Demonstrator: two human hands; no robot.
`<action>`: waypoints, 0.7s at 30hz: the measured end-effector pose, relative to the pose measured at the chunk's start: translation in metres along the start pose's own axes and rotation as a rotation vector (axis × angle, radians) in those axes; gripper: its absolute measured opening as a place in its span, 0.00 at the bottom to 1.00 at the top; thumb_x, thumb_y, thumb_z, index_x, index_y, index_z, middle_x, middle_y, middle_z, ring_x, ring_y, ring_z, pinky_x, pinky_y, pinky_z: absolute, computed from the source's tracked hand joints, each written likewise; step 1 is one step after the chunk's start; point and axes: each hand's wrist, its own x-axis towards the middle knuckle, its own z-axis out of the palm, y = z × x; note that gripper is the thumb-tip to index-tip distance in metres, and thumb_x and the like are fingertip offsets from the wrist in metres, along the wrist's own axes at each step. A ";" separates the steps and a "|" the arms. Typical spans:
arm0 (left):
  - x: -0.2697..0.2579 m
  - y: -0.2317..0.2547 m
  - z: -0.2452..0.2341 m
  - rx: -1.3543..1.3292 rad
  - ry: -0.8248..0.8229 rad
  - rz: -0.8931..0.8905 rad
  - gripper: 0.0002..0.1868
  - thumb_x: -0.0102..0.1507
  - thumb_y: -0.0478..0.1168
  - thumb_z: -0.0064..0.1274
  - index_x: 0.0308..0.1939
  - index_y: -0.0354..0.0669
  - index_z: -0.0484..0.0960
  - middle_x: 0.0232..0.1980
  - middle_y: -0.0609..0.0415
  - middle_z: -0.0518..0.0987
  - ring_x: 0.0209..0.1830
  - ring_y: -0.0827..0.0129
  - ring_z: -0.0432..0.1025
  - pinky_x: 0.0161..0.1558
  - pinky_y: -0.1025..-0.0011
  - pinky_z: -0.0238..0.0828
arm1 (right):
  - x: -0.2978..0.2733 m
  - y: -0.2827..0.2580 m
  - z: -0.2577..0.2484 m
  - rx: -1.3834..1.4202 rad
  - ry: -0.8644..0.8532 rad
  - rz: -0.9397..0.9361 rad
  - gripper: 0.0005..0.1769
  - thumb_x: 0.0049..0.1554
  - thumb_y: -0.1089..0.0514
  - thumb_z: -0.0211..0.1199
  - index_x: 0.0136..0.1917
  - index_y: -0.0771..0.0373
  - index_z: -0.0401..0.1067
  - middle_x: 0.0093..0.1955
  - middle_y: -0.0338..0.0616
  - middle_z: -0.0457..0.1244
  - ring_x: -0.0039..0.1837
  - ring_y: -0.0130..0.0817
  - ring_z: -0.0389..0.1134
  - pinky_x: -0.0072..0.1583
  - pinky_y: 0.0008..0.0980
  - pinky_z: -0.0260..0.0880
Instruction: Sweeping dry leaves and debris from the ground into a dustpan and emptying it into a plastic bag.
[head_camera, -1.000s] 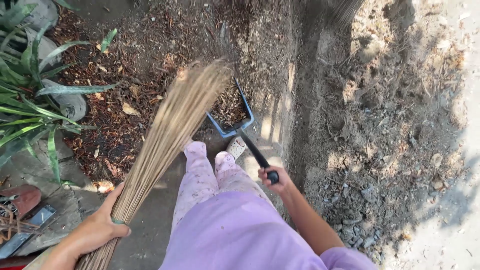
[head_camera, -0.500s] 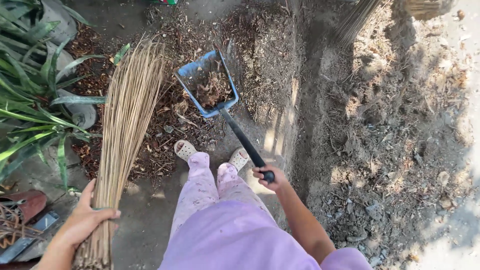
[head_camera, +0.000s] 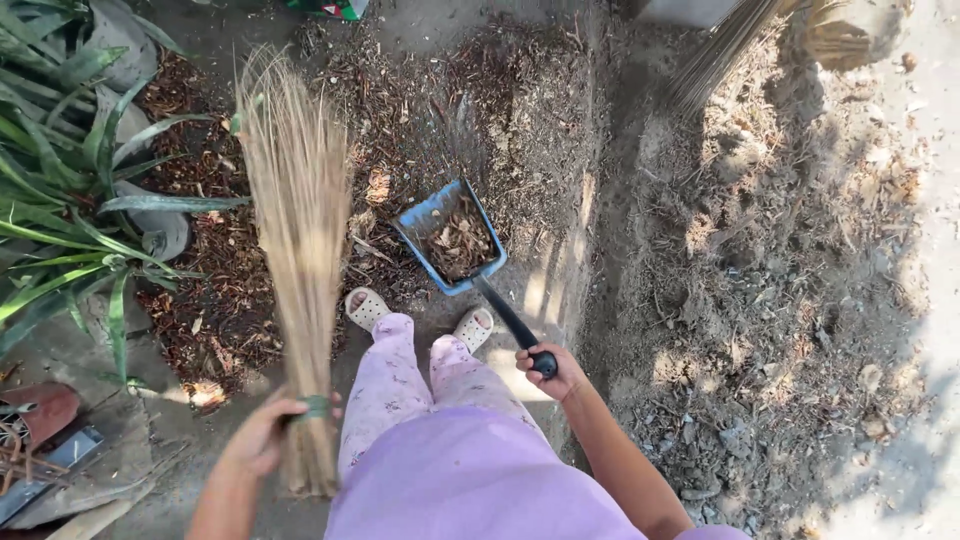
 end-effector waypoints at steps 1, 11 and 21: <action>0.018 -0.007 -0.005 0.032 0.042 -0.131 0.36 0.56 0.27 0.37 0.69 0.46 0.50 0.51 0.37 0.68 0.46 0.51 0.66 0.49 0.56 0.67 | 0.006 0.000 0.002 0.018 0.042 -0.001 0.26 0.47 0.70 0.51 0.57 0.65 0.46 0.37 0.46 0.54 0.35 0.29 0.57 0.27 0.17 0.54; 0.057 0.052 -0.034 0.706 0.320 -0.017 0.40 0.40 0.46 0.71 0.54 0.39 0.75 0.50 0.33 0.76 0.49 0.45 0.73 0.47 0.52 0.69 | 0.071 -0.032 0.109 0.059 0.358 -0.113 0.12 0.45 0.69 0.52 0.41 0.63 0.54 0.37 0.40 0.54 0.37 0.27 0.61 0.31 0.17 0.56; 0.134 0.286 -0.003 1.318 0.442 0.058 0.54 0.50 0.36 0.60 0.74 0.70 0.47 0.53 0.33 0.74 0.45 0.44 0.72 0.42 0.55 0.67 | 0.110 -0.098 0.157 0.292 0.403 -0.108 0.14 0.44 0.72 0.52 0.41 0.66 0.52 0.38 0.44 0.52 0.35 0.29 0.62 0.31 0.17 0.54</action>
